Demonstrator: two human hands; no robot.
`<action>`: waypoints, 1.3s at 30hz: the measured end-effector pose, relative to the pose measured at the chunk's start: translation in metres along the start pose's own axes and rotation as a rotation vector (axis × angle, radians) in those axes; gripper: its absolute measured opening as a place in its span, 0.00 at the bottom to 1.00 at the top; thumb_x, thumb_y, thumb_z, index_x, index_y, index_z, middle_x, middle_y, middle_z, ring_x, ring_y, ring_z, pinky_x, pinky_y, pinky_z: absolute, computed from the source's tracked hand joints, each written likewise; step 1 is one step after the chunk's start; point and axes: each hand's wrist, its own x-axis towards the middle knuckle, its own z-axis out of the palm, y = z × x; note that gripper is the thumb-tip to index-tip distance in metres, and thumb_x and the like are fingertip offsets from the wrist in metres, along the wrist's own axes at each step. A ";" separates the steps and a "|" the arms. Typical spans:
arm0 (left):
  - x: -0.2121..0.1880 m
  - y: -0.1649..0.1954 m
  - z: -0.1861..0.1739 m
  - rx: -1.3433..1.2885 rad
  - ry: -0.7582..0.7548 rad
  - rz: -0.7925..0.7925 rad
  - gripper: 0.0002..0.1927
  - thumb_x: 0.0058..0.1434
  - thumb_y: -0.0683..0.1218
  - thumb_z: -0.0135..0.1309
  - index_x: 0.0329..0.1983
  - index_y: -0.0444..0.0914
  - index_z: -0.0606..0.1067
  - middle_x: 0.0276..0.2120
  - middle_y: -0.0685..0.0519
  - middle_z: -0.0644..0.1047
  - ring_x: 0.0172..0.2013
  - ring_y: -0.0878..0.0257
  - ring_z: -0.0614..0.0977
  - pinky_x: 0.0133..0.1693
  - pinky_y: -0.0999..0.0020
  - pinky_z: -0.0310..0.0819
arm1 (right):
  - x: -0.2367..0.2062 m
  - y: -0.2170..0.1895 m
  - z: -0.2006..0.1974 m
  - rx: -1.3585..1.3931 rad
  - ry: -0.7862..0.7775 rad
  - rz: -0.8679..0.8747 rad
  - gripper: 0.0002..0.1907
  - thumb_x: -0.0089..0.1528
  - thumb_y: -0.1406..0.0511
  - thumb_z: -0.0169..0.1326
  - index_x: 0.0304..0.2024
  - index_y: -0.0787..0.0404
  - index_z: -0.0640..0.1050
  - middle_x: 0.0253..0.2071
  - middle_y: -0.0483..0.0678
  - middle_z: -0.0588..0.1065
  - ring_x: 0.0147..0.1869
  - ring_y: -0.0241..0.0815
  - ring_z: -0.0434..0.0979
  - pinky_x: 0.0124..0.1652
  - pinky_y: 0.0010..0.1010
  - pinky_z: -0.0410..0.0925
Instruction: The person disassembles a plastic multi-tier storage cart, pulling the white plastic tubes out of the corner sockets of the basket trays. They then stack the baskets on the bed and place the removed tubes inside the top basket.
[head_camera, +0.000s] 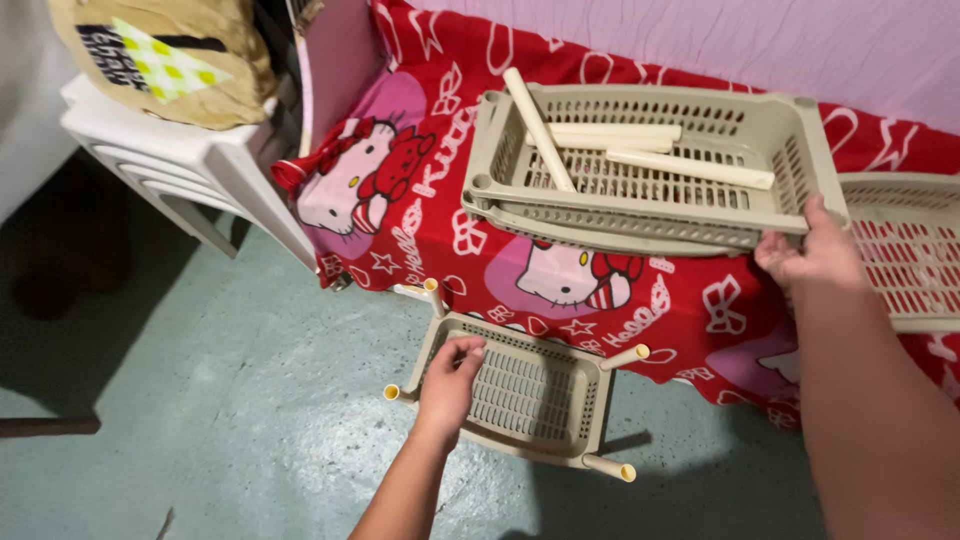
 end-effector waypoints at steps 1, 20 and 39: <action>-0.005 0.004 -0.007 0.004 0.016 0.002 0.13 0.66 0.45 0.53 0.51 0.37 0.78 0.42 0.54 0.80 0.44 0.64 0.78 0.50 0.69 0.71 | -0.002 -0.001 0.002 -0.016 -0.005 0.025 0.19 0.67 0.57 0.58 0.58 0.52 0.73 0.53 0.46 0.75 0.50 0.40 0.74 0.46 0.34 0.70; -0.106 0.166 -0.062 -0.121 0.086 0.018 0.13 0.67 0.45 0.51 0.51 0.36 0.77 0.42 0.53 0.80 0.42 0.64 0.78 0.46 0.68 0.73 | -0.176 -0.038 -0.039 0.003 -0.299 -0.146 0.18 0.64 0.64 0.52 0.57 0.50 0.72 0.47 0.43 0.77 0.42 0.36 0.75 0.33 0.24 0.67; -0.188 0.313 -0.123 0.215 0.124 0.075 0.31 0.62 0.47 0.58 0.67 0.36 0.64 0.54 0.45 0.76 0.52 0.55 0.79 0.54 0.61 0.73 | -0.412 -0.020 -0.125 0.070 -0.166 0.045 0.06 0.65 0.64 0.55 0.44 0.49 0.72 0.35 0.39 0.75 0.32 0.34 0.69 0.27 0.28 0.59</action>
